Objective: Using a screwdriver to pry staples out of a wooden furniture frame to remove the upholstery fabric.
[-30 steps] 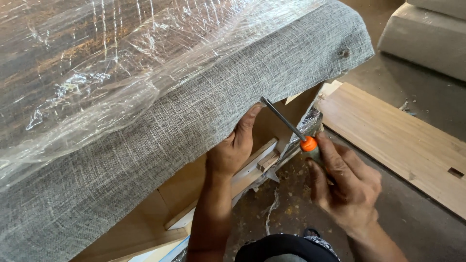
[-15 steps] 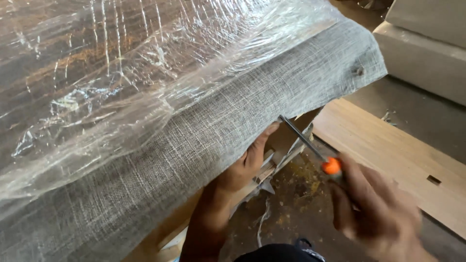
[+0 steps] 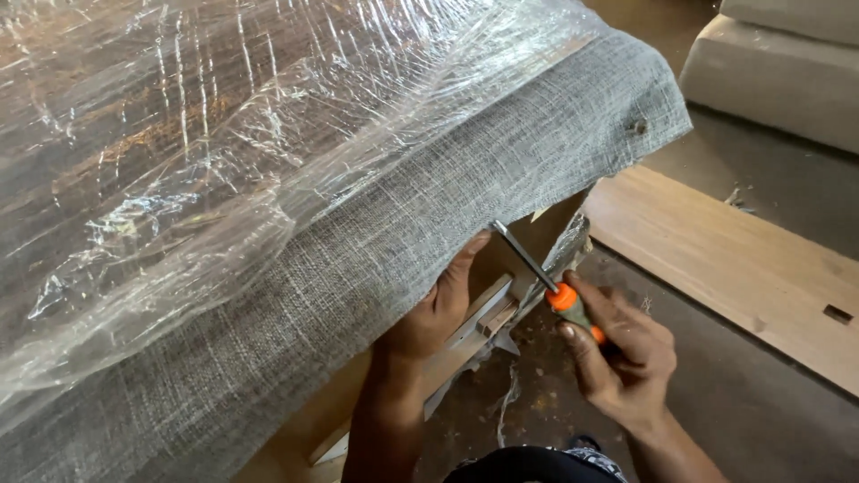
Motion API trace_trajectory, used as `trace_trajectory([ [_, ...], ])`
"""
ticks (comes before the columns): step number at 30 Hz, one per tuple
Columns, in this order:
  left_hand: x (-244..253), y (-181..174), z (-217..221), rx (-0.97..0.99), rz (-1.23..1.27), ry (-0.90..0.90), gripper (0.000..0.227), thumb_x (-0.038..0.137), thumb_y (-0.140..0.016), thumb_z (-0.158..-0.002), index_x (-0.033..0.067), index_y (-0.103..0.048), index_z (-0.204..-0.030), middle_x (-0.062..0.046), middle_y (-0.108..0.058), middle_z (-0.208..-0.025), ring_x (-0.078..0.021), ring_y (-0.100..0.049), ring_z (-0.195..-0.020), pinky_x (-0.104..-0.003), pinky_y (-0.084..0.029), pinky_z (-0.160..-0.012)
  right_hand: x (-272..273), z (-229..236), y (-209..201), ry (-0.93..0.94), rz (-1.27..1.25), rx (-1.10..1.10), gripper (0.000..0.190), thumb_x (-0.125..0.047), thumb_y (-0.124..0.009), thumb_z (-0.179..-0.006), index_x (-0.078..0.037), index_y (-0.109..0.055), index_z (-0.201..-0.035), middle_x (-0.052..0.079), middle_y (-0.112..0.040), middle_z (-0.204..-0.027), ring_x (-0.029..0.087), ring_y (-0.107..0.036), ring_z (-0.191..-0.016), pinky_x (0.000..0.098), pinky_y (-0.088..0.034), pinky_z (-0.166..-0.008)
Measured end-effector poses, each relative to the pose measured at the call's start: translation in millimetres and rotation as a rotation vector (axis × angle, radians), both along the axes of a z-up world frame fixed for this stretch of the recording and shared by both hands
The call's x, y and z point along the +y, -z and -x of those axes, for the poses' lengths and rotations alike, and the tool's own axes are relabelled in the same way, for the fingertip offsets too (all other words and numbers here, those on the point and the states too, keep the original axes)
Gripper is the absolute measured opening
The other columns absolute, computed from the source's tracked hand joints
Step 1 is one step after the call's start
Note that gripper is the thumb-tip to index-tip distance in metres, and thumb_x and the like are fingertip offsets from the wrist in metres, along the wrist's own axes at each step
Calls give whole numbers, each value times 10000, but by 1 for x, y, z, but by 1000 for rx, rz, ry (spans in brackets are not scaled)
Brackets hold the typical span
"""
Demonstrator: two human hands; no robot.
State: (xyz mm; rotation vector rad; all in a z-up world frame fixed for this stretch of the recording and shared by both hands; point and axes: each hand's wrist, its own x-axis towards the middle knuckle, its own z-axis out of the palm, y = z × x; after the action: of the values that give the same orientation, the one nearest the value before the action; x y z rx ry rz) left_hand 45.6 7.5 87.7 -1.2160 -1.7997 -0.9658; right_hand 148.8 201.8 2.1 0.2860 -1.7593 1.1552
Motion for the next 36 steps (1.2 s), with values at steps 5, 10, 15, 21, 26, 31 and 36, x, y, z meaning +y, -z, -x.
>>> trace_trajectory([
  [5,3,-16,-6,2,-33,7,216,50,-719,-1012,1,-684,-1220,-120,-745,-1212,-204,-765,-1124,-268,-655,-989,5,-10,-19,73,-137,7,393,-160,-693,-954,2,-629,-1307,-28,-599,-634,70,-455,-512,237,-429,-502],
  [10,0,7,5,-26,-11,75,290,-8,-718,-1022,-15,-639,-1302,-109,-696,-1320,-186,-716,-1229,-256,-632,-1067,9,-20,-31,111,-247,2,441,-66,-708,-942,10,-582,-1357,28,-680,-780,102,-603,-633,266,-636,-727],
  [15,2,1,4,-22,-42,96,261,-9,-715,-1018,-24,-649,-1270,-143,-705,-1297,-221,-732,-1212,-281,-647,-1058,13,-24,-36,142,-317,33,440,-74,-735,-933,44,-585,-1330,95,-749,-893,127,-685,-700,275,-670,-786],
  [21,0,11,7,-70,-18,120,279,-3,-671,-1043,-24,-623,-1316,-136,-678,-1349,-219,-699,-1269,-273,-621,-1097,14,-28,-47,156,-362,39,420,-80,-729,-933,75,-599,-1301,186,-756,-961,142,-692,-682,240,-633,-674],
  [26,1,13,9,-60,-38,143,274,-4,-666,-1045,-15,-623,-1316,-136,-683,-1342,-214,-707,-1258,-274,-628,-1090,15,-27,-51,179,-391,50,408,-81,-730,-938,67,-610,-1299,224,-756,-1014,167,-702,-712,262,-632,-703],
  [31,1,17,13,-28,-29,126,294,2,-678,-1052,5,-612,-1339,-110,-671,-1368,-206,-694,-1286,-276,-623,-1111,18,-26,-49,154,-392,68,417,-68,-735,-938,59,-595,-1310,206,-763,-1015,128,-669,-663,235,-623,-655],
  [36,-1,18,13,22,37,71,336,11,-710,-1041,-30,-596,-1355,-136,-646,-1397,-200,-669,-1308,-258,-594,-1128,22,-24,-40,168,-404,77,409,-79,-737,-940,57,-601,-1301,198,-765,-999,106,-636,-613,227,-612,-611],
])
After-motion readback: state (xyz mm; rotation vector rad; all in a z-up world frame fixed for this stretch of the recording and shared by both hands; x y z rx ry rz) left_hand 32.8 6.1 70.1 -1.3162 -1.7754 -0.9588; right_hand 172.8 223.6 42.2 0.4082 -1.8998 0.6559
